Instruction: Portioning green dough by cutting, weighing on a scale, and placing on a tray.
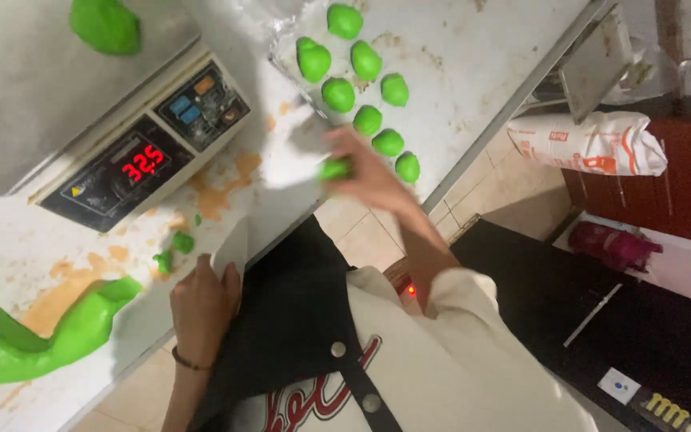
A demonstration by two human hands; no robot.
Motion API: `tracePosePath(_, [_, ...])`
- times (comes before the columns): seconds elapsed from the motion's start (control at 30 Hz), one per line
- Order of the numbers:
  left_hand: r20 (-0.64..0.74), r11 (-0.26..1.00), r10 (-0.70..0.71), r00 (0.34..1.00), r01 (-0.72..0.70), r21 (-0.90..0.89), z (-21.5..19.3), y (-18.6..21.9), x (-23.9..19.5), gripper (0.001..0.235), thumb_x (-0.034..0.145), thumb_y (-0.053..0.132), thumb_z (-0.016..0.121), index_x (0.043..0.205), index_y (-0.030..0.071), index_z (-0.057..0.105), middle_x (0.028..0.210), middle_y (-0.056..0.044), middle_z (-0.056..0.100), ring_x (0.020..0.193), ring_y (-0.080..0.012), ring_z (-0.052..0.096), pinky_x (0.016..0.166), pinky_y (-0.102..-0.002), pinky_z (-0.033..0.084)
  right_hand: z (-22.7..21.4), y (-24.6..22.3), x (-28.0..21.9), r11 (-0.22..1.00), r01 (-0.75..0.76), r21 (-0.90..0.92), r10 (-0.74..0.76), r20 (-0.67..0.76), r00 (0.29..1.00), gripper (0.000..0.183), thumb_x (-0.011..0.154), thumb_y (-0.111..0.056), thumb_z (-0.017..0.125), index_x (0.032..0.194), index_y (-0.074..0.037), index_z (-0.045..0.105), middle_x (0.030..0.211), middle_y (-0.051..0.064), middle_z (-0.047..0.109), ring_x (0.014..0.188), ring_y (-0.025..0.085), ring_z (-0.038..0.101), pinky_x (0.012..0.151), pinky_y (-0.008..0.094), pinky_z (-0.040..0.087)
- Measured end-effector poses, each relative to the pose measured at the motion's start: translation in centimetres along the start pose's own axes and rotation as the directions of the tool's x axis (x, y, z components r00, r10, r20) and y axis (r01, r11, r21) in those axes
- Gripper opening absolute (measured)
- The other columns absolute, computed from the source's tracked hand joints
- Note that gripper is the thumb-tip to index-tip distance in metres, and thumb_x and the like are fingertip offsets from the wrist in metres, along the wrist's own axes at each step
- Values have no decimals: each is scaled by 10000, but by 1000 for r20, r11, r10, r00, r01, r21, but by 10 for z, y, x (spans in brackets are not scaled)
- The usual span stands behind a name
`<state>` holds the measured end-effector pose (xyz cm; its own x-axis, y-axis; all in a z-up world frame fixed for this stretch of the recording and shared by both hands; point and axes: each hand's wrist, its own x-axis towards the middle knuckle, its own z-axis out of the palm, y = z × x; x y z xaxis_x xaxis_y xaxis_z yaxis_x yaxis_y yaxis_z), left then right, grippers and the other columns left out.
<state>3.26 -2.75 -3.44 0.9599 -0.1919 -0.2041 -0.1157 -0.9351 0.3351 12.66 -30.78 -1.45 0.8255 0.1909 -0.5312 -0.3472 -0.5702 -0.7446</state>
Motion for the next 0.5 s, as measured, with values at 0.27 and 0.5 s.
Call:
tracePosePath(0.27, [37,998,-16,999,13,63,-6,-7,-2,270,798,258,531,891,11,583,497,-35,530,404,-158,499,372,-272,390,-69,115,13,881,-451,-141,221,-720,658,544,699,-502,617,1042,-98,496,1046,119,540,997,305,443,813,507,270])
tracePosePath(0.5, [-77,987,-62,995,49,-152,-13,-6,-18,79,783,86,498,725,54,455,542,-88,506,443,-256,512,355,-364,408,-36,-24,37,864,-112,-490,-263,-630,731,564,848,-407,591,1198,-40,344,1178,204,335,1024,381,337,813,509,284])
